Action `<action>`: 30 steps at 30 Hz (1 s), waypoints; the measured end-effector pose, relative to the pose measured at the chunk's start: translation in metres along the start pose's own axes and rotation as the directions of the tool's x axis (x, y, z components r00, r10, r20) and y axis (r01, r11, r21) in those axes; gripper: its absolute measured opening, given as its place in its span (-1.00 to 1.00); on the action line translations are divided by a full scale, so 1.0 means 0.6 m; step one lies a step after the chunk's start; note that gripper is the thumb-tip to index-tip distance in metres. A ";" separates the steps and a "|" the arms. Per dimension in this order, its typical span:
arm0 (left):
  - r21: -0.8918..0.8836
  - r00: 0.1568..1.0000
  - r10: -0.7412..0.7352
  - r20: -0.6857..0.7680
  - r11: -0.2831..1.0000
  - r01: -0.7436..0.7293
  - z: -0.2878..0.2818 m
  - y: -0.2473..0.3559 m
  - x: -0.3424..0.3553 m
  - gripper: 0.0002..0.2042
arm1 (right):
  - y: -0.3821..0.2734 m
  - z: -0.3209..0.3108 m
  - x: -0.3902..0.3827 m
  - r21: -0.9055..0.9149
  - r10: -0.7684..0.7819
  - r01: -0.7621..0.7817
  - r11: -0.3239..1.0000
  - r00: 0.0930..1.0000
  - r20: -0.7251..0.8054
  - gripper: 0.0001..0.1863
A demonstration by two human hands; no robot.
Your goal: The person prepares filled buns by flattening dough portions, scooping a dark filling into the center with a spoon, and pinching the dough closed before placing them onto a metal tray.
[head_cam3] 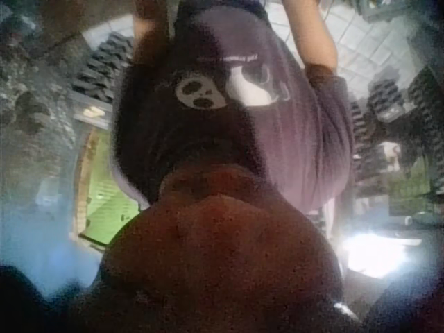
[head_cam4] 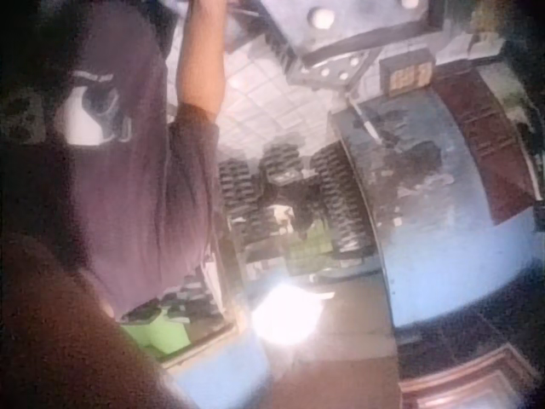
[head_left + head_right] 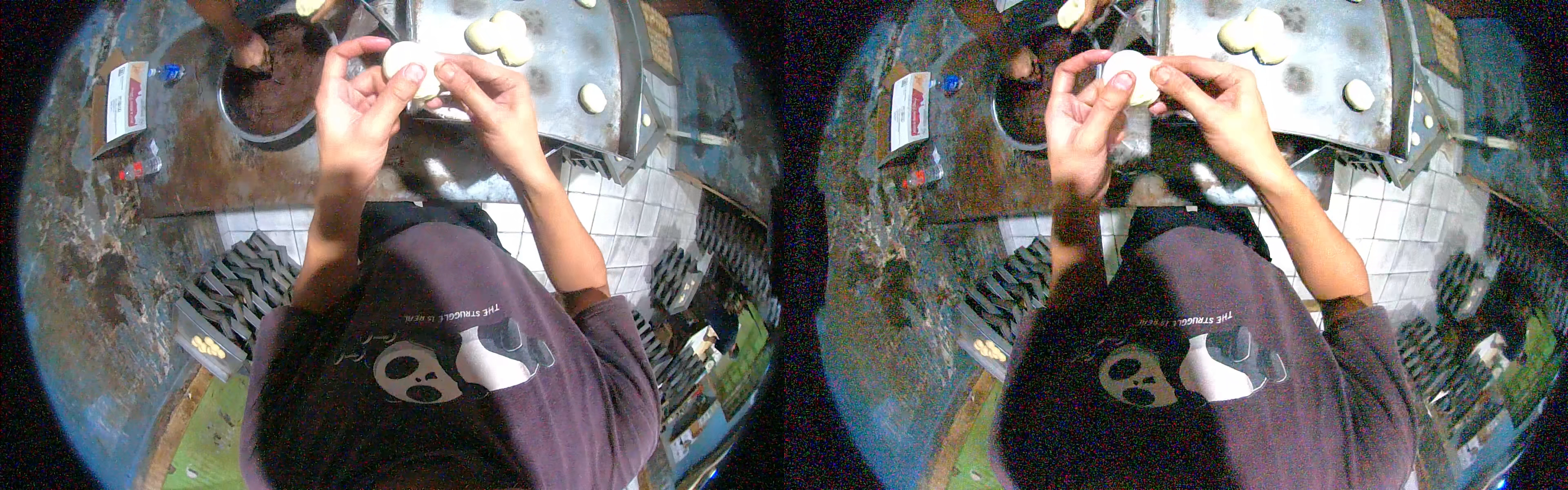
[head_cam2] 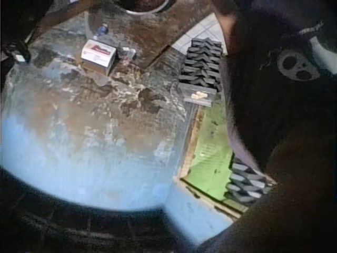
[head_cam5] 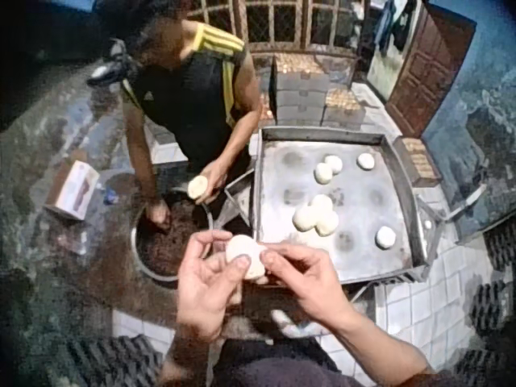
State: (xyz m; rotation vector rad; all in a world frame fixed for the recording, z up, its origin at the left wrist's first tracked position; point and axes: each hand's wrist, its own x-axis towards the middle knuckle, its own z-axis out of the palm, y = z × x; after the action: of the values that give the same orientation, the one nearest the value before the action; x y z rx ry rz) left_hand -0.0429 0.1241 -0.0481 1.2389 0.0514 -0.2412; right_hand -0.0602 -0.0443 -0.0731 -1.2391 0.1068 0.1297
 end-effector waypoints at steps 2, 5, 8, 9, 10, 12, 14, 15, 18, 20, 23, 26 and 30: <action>0.194 0.988 0.154 0.014 0.969 -0.153 0.007 -0.007 0.024 -0.64 | 0.015 -0.003 -0.010 0.347 0.091 -0.109 0.931 0.993 0.069 -0.74; 0.273 0.975 0.212 0.071 0.936 -0.224 0.037 0.003 0.031 -0.69 | 0.029 0.018 -0.028 0.649 0.103 -0.144 0.747 0.990 0.101 -0.60; 0.066 0.961 0.192 0.199 0.976 -0.209 0.079 -0.003 0.032 -0.72 | 0.037 0.050 -0.027 0.562 -0.051 0.136 0.816 0.985 -0.166 -0.61; 0.008 0.959 0.168 0.228 0.985 -0.174 0.087 -0.001 0.027 -0.70 | 0.041 0.038 -0.025 0.415 -0.091 0.174 0.893 0.973 -0.212 -0.66; 0.010 0.953 0.204 0.226 0.977 -0.211 0.095 -0.013 0.026 -0.69 | 0.051 0.020 -0.024 0.255 -0.140 0.205 0.945 0.958 -0.252 -0.71; 0.006 0.940 0.248 0.232 0.967 -0.256 0.112 -0.026 0.027 -0.67 | 0.044 0.015 -0.019 0.088 -0.293 0.345 0.934 0.885 -0.360 -0.82; -0.004 0.934 0.276 0.227 0.959 -0.282 0.122 -0.028 0.026 -0.65 | 0.026 -0.004 -0.022 0.180 -0.281 0.314 0.932 0.941 -0.189 -0.76; -0.026 0.911 0.333 0.244 0.941 -0.337 0.120 -0.024 0.031 -0.63 | 0.018 -0.025 -0.024 0.195 -0.262 0.270 0.943 0.963 -0.069 -0.73; -0.126 0.822 0.462 0.333 0.886 -0.447 0.118 -0.017 0.039 -0.55 | -0.020 -0.036 -0.040 0.084 -0.249 0.248 0.965 0.968 -0.001 -0.71; -0.172 0.845 0.414 0.340 0.910 -0.377 0.139 -0.025 0.037 -0.53 | -0.017 -0.030 -0.038 0.035 -0.298 0.306 0.951 0.942 -0.152 -0.73; 0.041 0.884 0.372 0.284 0.916 -0.398 0.127 -0.050 0.051 -0.46 | -0.035 -0.064 -0.035 -0.222 -0.227 0.219 0.950 0.974 -0.011 -0.76; 0.422 0.848 0.460 0.264 0.736 -0.530 0.111 -0.084 0.082 -0.41 | -0.088 -0.143 -0.062 -0.570 -0.006 0.022 0.821 1.000 0.029 -0.69; 0.404 0.869 0.237 0.435 0.811 -0.423 0.154 -0.141 0.097 -0.41 | -0.107 -0.156 -0.047 -0.606 -0.193 0.139 0.783 0.981 -0.025 -0.58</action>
State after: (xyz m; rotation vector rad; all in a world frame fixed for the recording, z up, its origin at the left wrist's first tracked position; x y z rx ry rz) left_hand -0.0123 0.0022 -0.1062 1.6627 -0.5903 -0.1737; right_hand -0.0793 -0.1545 -0.0391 -1.8935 0.0275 -0.0542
